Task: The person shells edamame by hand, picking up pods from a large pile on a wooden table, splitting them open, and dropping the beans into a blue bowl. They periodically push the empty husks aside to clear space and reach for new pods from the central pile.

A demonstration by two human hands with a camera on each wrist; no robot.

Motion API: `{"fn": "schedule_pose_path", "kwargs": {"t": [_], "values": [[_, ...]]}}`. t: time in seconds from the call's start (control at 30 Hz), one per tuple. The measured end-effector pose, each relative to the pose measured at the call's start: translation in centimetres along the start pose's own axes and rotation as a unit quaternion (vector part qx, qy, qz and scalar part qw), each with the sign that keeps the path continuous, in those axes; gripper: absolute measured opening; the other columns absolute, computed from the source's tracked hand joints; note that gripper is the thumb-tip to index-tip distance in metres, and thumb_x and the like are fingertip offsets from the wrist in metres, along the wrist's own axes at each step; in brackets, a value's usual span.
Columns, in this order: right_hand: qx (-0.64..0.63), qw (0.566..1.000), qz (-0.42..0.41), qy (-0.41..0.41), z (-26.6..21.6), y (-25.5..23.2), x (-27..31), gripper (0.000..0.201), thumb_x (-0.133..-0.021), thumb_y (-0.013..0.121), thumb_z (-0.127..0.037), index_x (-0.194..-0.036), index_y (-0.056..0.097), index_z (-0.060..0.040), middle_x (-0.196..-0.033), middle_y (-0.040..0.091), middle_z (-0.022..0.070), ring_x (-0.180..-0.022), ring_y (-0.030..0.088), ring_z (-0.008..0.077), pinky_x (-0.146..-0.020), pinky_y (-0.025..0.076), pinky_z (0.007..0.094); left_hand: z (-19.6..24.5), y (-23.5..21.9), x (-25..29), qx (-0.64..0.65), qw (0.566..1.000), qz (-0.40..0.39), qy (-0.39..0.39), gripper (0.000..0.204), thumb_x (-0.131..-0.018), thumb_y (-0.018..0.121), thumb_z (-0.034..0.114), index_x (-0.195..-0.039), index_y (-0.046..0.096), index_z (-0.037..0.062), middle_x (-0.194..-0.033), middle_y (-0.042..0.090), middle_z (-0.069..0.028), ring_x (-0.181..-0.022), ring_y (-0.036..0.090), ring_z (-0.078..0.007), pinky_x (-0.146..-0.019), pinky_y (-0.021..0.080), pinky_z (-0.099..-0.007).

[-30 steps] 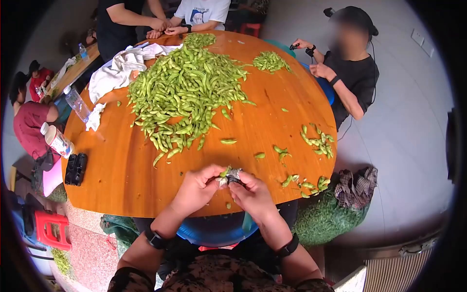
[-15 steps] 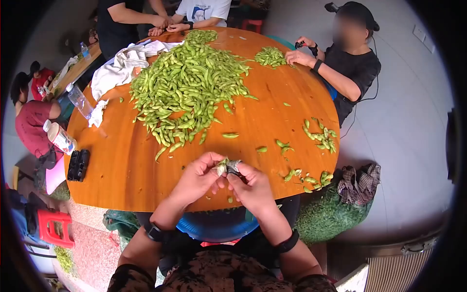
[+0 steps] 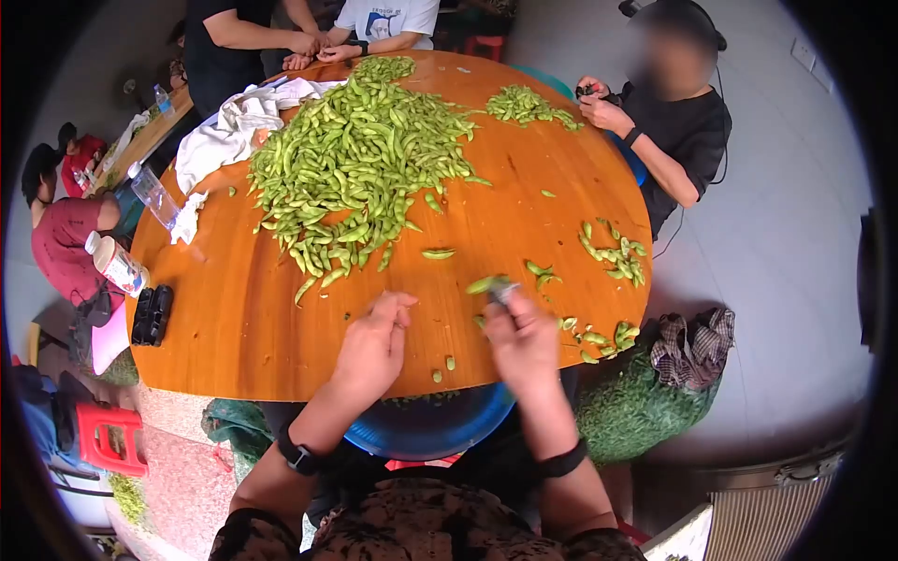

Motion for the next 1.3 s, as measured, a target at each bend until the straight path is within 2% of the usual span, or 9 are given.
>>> {"fn": "schedule_pose_path", "kwargs": {"t": [0.13, 0.2, 0.3, 0.53, 0.8, 0.87, 0.9, 1.07, 1.3], "values": [[0.197, 0.98, 0.004, -0.005, -0.3, -5.0, -1.4, 0.013, -0.085, 0.058, -0.007, -0.097, 0.06, -0.0021, -0.071, 0.06, 0.0205, -0.063, 0.061, 0.0368, -0.056, 0.048, 0.036, 1.1, -1.2, 1.0, -0.157, 0.986, -0.006, 0.052, 0.026, -0.077, 0.054, -0.002, -0.102, 0.057, 0.0035, -0.092, 0.055, -0.0151, -0.09, 0.054, -0.0351, -0.078, 0.047, -0.0426], [0.16, 0.985, -0.05, -0.044, -1.6, -3.1, 0.5, 0.012, -0.086, 0.059, -0.007, -0.096, 0.059, 0.0, -0.074, 0.059, 0.0108, -0.067, 0.058, 0.0137, -0.062, 0.047, 0.0286, 1.9, -0.8, 2.1, -0.152, 0.986, -0.005, 0.061, 0.024, -0.077, 0.056, -0.001, -0.101, 0.058, 0.0031, -0.093, 0.055, -0.0164, -0.088, 0.054, -0.0365, -0.077, 0.047, -0.0431], [0.217, 0.953, -0.146, -0.152, -2.2, 1.0, 4.1, 0.017, -0.079, 0.067, -0.008, -0.092, 0.057, -0.004, -0.08, 0.059, 0.0154, -0.071, 0.06, 0.0355, -0.062, 0.05, 0.0394, 2.9, 0.5, 3.6, -0.136, 0.986, -0.012, 0.1, 0.022, -0.076, 0.06, 0.001, -0.098, 0.06, 0.0025, -0.094, 0.055, -0.0176, -0.087, 0.054, -0.0375, -0.076, 0.046, -0.0433], [0.228, 0.949, -0.176, -0.128, -3.2, 2.7, 8.5, 0.018, -0.076, 0.068, -0.006, -0.089, 0.055, -0.0022, -0.084, 0.058, 0.0143, -0.067, 0.061, 0.0345, -0.056, 0.05, 0.0412, 2.6, 0.4, 7.5, -0.074, 0.99, 0.009, 0.122, 0.031, -0.066, 0.066, -0.004, -0.096, 0.063, 0.0024, -0.097, 0.058, -0.014, -0.084, 0.056, -0.0326, -0.074, 0.048, -0.0388], [0.192, 0.938, -0.239, -0.164, -2.7, -0.8, 10.3, 0.01, -0.08, 0.064, -0.007, -0.086, 0.058, -0.0018, -0.076, 0.058, 0.0119, -0.062, 0.061, 0.0321, -0.053, 0.05, 0.04, -1.6, 1.8, 12.1, 0.022, 0.971, -0.23, 0.057, 0.029, -0.072, 0.064, 0.004, -0.101, 0.063, 0.0044, -0.094, 0.061, -0.0129, -0.086, 0.059, -0.0334, -0.079, 0.048, -0.043], [0.195, 0.94, -0.243, -0.142, -2.6, -1.5, 10.5, 0.01, -0.081, 0.063, -0.006, -0.088, 0.057, -0.0014, -0.078, 0.058, 0.0131, -0.063, 0.061, 0.0341, -0.053, 0.049, 0.0411, -6.7, 4.6, 15.3, -0.117, 0.927, -0.337, 0.114, 0.024, -0.078, 0.063, 0.011, -0.101, 0.062, 0.004, -0.096, 0.062, -0.0151, -0.092, 0.058, -0.0359, -0.082, 0.047, -0.0441], [0.179, 0.95, -0.219, -0.131, -2.2, -2.2, 10.7, 0.012, -0.081, 0.062, -0.005, -0.09, 0.057, -0.0007, -0.079, 0.058, 0.0142, -0.065, 0.061, 0.0352, -0.053, 0.048, 0.0417, -9.8, 6.0, 17.8, -0.147, 0.864, -0.481, -0.008, 0.022, -0.085, 0.058, 0.018, -0.102, 0.062, 0.0054, -0.099, 0.062, -0.0161, -0.097, 0.056, -0.0369, -0.085, 0.046, -0.0454], [0.103, 0.971, -0.193, -0.094, -2.3, -4.0, 10.3, 0.013, -0.082, 0.061, -0.002, -0.094, 0.055, 0.0005, -0.083, 0.057, 0.0179, -0.067, 0.058, 0.0388, -0.056, 0.048, 0.0374, -9.3, 6.1, 20.2, -0.084, 0.868, -0.49, -0.013, 0.022, -0.089, 0.053, 0.019, -0.105, 0.063, 0.0085, -0.101, 0.062, -0.0153, -0.097, 0.057, -0.0365, -0.085, 0.046, -0.0452], [-0.067, 0.966, -0.223, 0.113, -0.8, -4.1, 9.9, 0.015, -0.094, 0.055, -0.009, -0.082, 0.05, -0.0021, -0.062, 0.056, 0.0016, -0.049, 0.053, 0.0054, -0.044, 0.042, 0.0219, -6.1, 7.6, 24.8, -0.056, 0.837, -0.542, 0.039, 0.025, -0.085, 0.052, 0.015, -0.108, 0.063, 0.0109, -0.103, 0.061, -0.0145, -0.1, 0.057, -0.0355, -0.084, 0.047, -0.0455]]}}
Point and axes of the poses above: each hand's wrist, its own x-axis away from the middle knuckle, its own y-axis out of the palm, z = x × y, the point moved 5 cm from there along -x, towards the middle knuckle
